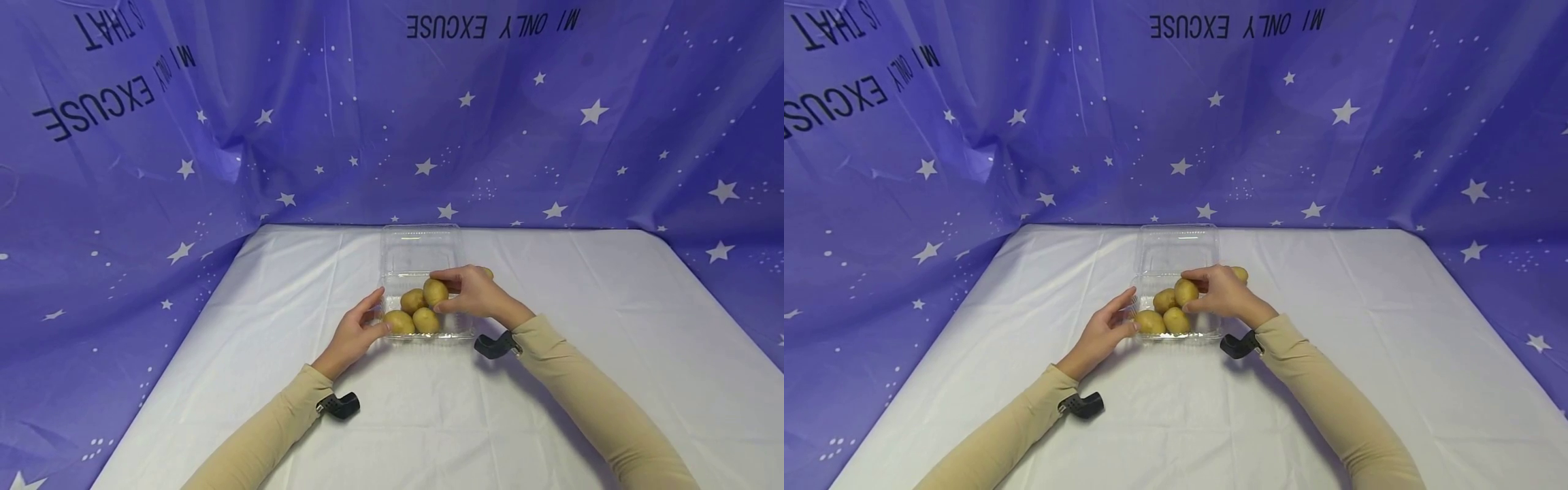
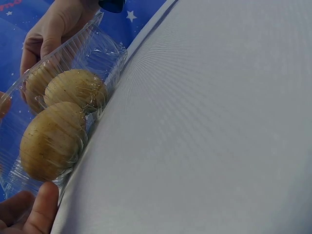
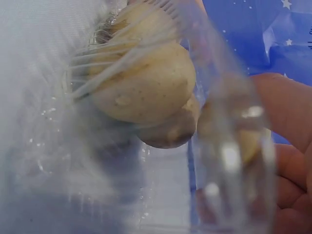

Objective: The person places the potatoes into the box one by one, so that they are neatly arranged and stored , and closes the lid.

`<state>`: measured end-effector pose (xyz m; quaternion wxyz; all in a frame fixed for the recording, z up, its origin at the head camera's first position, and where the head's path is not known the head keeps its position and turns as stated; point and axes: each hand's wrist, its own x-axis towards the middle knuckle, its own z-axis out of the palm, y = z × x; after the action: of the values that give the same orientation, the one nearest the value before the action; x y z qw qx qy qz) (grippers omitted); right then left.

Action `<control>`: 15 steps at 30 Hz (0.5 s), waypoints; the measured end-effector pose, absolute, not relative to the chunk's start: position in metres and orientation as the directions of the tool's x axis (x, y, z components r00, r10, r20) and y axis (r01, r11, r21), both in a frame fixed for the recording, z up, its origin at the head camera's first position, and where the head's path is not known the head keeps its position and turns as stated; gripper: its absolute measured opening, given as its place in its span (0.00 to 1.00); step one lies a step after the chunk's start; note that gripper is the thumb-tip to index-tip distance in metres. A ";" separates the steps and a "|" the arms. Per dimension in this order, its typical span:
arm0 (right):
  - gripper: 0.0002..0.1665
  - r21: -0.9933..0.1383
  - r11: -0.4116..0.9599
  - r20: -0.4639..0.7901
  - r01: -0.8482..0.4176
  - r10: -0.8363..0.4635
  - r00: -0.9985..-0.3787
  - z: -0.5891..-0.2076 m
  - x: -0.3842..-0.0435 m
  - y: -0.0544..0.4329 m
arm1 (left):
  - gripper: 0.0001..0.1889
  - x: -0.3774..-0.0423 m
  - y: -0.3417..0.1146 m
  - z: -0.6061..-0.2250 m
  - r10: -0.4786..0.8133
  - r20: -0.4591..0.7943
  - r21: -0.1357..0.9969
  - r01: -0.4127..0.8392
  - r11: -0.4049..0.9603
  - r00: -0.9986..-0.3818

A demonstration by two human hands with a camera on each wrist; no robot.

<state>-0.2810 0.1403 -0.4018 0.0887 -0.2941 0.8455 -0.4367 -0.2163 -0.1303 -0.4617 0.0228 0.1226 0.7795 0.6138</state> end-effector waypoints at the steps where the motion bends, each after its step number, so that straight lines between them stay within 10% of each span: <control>1: 0.38 -0.791 0.448 0.103 -0.417 -0.574 -0.812 -0.401 -0.281 0.140 | 0.39 -0.216 -0.130 -0.461 0.219 0.115 0.963 0.163 0.216 -0.969; 15: 0.39 -0.763 0.480 0.093 -0.432 -0.580 -0.809 -0.402 -0.279 0.139 | 0.39 -0.215 -0.131 -0.460 0.225 0.117 0.961 0.168 0.221 -0.967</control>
<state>-0.2789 0.1388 -0.4016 0.0891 -0.2959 0.8557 -0.4151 -0.2147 -0.1308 -0.4596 0.0236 0.1258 0.7808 0.6115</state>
